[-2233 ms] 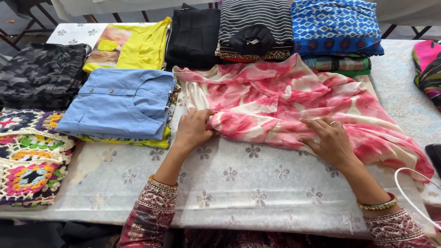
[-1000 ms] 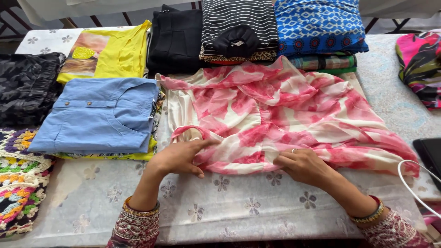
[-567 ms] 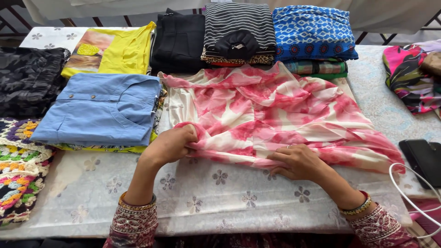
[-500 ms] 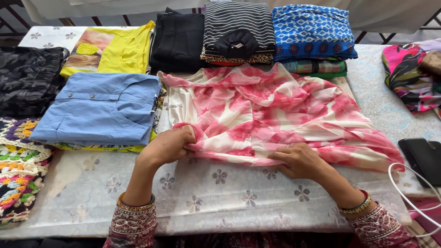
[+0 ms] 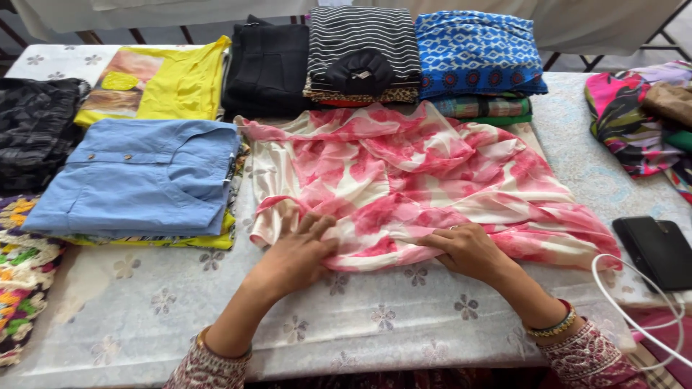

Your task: The person folds a light blue shirt and places it on a stack of other folded clothes. They then pick up a pink and white tie-dye top, spread it out, and begin folding it by gathering the fabric and twisting it into a compact bundle.

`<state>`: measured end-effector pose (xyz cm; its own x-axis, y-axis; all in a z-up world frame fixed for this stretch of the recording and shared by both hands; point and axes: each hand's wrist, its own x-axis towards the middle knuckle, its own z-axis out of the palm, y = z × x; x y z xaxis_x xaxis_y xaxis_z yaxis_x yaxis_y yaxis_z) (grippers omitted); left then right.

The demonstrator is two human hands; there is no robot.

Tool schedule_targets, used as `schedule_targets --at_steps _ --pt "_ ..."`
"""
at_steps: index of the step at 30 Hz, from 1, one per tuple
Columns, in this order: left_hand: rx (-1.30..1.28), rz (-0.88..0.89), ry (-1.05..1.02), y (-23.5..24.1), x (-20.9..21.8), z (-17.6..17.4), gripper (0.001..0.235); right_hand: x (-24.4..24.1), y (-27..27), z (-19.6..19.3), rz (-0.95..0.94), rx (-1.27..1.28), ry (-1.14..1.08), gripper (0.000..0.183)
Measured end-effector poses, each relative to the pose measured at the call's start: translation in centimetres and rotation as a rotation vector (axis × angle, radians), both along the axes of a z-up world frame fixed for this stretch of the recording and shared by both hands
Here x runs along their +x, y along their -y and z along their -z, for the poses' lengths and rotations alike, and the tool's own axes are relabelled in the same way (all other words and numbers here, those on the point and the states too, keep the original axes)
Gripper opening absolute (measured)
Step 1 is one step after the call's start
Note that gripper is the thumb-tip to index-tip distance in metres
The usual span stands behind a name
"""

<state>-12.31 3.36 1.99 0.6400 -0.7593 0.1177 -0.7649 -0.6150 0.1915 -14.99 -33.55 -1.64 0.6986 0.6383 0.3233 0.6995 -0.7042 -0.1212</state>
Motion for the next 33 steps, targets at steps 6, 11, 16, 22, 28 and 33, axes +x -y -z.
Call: schedule_targets --at_steps 6,11,16,22,28,33 --pt "0.185 -0.186 -0.074 -1.8 1.3 -0.8 0.023 -0.2 0.7 -0.1 0.0 0.039 -0.045 0.037" --pt "-0.077 0.017 -0.043 -2.1 1.0 -1.5 0.063 -0.4 0.3 -0.7 0.0 0.031 -0.141 0.038" --pt "0.093 -0.15 -0.196 -2.3 0.9 -2.1 0.038 -1.7 -0.1 -2.8 0.098 -0.113 -0.414 0.051" --pt "-0.067 -0.061 -0.343 -4.6 0.4 -1.6 0.037 -3.3 1.5 -2.5 0.122 -0.179 -0.507 0.058" --pt "0.114 -0.037 -0.486 -2.6 0.3 -6.1 0.059 -1.3 -0.4 -6.6 0.18 0.036 -0.787 0.051" --pt "0.115 0.04 -0.275 4.8 4.6 -7.3 0.045 2.6 -0.7 -5.4 0.312 -0.187 -0.391 0.048"
